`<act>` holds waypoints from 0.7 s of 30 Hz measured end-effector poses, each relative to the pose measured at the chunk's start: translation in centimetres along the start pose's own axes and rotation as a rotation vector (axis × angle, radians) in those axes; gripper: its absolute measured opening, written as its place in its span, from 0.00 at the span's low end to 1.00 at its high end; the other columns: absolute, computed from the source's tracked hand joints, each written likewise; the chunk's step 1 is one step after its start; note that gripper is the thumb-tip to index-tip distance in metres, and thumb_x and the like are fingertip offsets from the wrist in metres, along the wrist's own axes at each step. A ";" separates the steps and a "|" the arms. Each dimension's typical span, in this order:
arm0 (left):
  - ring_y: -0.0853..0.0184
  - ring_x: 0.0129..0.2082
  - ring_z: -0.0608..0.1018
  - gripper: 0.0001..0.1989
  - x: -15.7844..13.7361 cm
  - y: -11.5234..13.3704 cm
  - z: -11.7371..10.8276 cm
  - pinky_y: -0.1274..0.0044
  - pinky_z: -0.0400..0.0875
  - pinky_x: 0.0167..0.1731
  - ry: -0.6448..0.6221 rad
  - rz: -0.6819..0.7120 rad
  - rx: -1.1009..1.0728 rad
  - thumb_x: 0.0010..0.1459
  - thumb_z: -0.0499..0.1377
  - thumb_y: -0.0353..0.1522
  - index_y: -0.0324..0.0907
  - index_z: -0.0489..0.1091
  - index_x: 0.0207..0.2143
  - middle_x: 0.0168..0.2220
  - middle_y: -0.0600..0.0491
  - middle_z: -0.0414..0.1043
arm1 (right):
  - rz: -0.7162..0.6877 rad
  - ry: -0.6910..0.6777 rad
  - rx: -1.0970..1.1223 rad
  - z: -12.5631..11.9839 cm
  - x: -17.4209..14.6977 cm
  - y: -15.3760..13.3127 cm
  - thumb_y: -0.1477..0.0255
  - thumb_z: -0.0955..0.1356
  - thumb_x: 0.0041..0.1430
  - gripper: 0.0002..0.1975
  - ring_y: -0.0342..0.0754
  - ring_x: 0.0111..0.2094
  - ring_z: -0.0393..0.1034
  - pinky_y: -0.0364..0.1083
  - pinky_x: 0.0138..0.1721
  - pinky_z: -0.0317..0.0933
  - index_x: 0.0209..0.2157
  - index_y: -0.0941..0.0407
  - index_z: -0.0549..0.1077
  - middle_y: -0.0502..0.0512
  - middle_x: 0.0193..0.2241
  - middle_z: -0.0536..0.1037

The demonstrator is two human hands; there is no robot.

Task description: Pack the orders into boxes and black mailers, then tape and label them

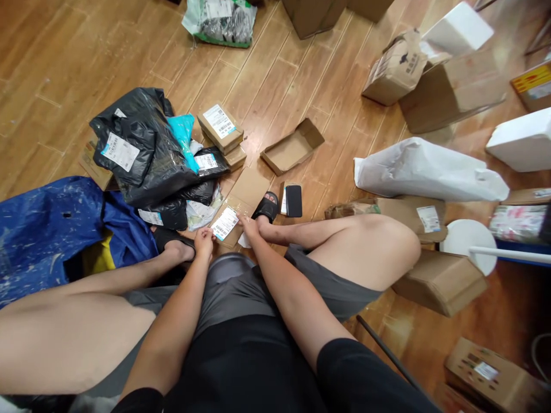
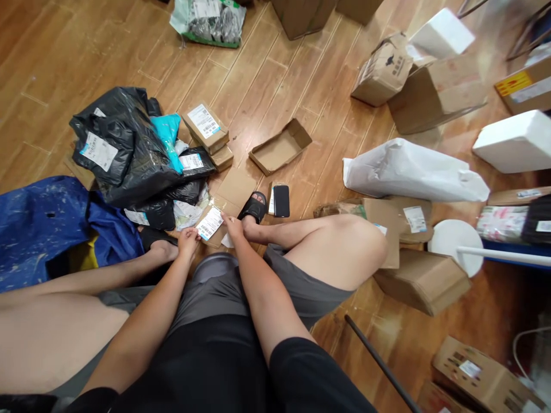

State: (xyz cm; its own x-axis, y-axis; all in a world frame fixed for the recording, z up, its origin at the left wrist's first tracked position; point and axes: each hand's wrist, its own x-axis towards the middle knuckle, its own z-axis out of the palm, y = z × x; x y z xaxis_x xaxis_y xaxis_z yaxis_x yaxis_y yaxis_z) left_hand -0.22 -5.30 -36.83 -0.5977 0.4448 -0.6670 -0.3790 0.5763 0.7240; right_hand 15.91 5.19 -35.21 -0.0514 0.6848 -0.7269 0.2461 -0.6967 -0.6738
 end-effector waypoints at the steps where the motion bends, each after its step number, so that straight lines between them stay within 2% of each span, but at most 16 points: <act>1: 0.62 0.44 0.82 0.17 0.1 -0.3 0.0 0.67 0.82 0.44 -0.004 -0.001 0.003 0.70 0.64 0.39 0.39 0.74 0.55 0.51 0.47 0.77 | -0.005 -0.004 -0.018 0.0 0.4 0.5 0.60 0.72 0.73 0.15 0.52 0.46 0.80 0.56 0.52 0.75 0.46 0.59 0.79 0.56 0.45 0.83; 5: 0.63 0.44 0.82 0.17 0.4 -0.7 -0.1 0.67 0.82 0.43 -0.021 0.000 0.008 0.70 0.64 0.39 0.39 0.74 0.55 0.50 0.47 0.77 | -0.033 -0.004 -0.065 -0.1 1.3 1.7 0.64 0.73 0.73 0.12 0.53 0.47 0.79 0.55 0.50 0.76 0.49 0.59 0.78 0.57 0.48 0.81; 13: 0.64 0.41 0.81 0.16 0.8 -0.9 0.0 0.70 0.82 0.40 0.003 -0.020 0.029 0.70 0.64 0.39 0.39 0.74 0.54 0.48 0.48 0.78 | -0.065 0.032 -0.137 0.4 2.4 2.6 0.64 0.73 0.73 0.12 0.52 0.46 0.79 0.54 0.49 0.76 0.47 0.59 0.79 0.56 0.46 0.82; 21: 0.61 0.46 0.82 0.18 0.9 -0.9 0.1 0.65 0.82 0.46 0.025 -0.048 0.055 0.70 0.64 0.39 0.39 0.73 0.56 0.53 0.46 0.77 | -0.038 0.066 -0.217 0.9 2.4 2.5 0.63 0.73 0.73 0.12 0.51 0.44 0.79 0.53 0.48 0.76 0.45 0.59 0.79 0.55 0.44 0.82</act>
State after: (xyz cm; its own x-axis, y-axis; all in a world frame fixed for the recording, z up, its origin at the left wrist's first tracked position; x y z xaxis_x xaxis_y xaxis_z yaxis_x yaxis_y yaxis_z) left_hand -0.33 -5.33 -38.13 -0.5973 0.3988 -0.6958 -0.3692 0.6335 0.6800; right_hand 15.59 4.89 -38.78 -0.0031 0.7267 -0.6869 0.4477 -0.6132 -0.6508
